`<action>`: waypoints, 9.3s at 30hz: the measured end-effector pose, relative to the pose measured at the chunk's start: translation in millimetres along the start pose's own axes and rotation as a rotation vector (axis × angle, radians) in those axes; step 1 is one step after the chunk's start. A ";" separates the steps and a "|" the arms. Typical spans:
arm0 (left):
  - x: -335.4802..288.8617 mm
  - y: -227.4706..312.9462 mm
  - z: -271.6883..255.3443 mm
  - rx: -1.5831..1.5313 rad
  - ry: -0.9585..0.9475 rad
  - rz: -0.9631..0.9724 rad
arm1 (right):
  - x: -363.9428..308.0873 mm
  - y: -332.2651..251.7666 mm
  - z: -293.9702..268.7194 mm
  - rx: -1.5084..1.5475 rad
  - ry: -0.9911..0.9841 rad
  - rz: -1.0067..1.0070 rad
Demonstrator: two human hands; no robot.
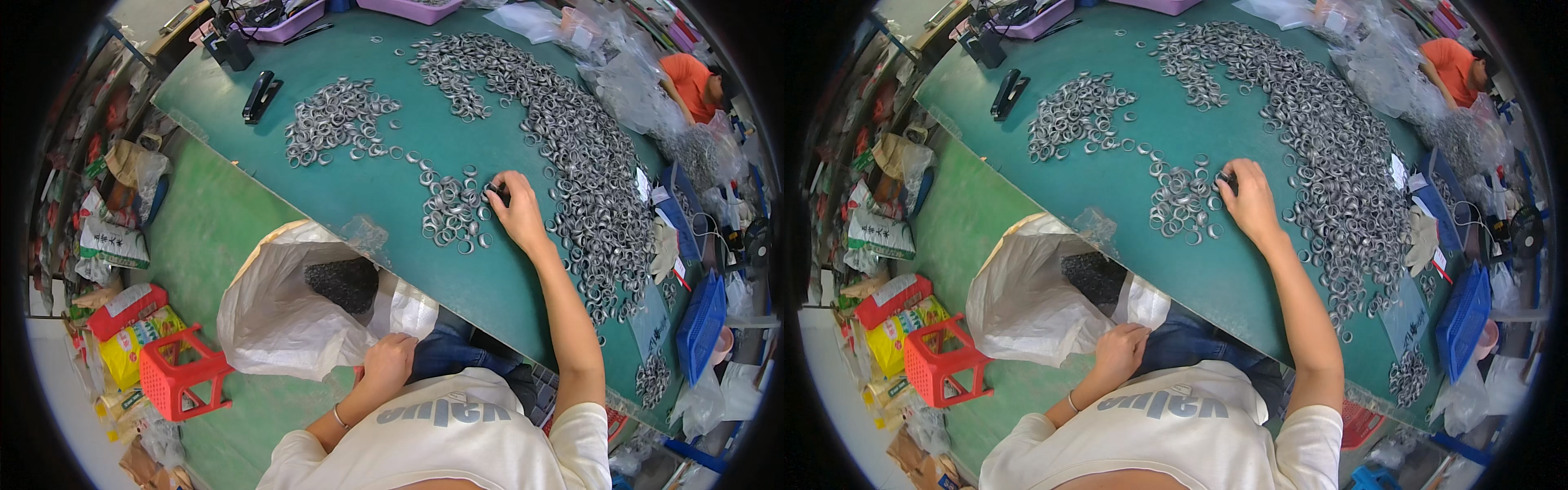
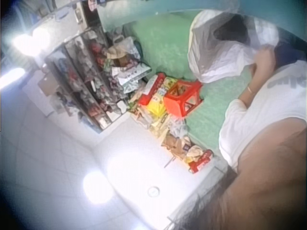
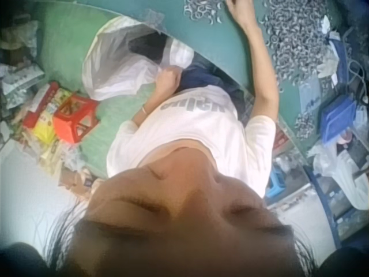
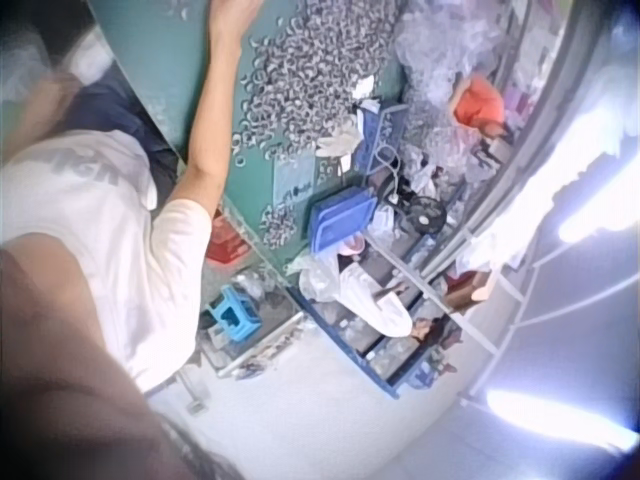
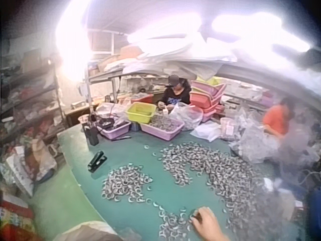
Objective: The person writes on a small paper tag using a red pen, then sorts through a pile of metal rings on a green tabletop, picking up individual rings to inspect them and placing some into a plastic bag.
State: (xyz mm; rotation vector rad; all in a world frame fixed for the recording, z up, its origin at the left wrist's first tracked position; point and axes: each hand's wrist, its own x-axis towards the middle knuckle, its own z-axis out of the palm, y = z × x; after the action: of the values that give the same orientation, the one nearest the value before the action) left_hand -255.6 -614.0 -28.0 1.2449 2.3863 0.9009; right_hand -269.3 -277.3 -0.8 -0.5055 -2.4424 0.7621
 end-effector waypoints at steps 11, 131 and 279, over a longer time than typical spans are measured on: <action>2.2 1.8 -0.3 0.005 -0.021 -0.001 | -4.2 3.7 -12.0 0.312 0.018 0.359; 94.4 115.3 -69.8 -1.503 -0.345 0.122 | -126.1 -145.4 -99.4 1.042 0.106 0.314; 8.8 3.4 0.7 0.009 0.041 -0.079 | -70.2 -137.3 36.9 0.347 -0.310 -0.265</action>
State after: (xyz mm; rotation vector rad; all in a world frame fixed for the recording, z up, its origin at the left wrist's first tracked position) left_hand -258.2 -605.0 -26.1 1.1372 2.4550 0.9017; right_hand -261.3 -432.5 30.7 0.0737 -2.5018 1.1853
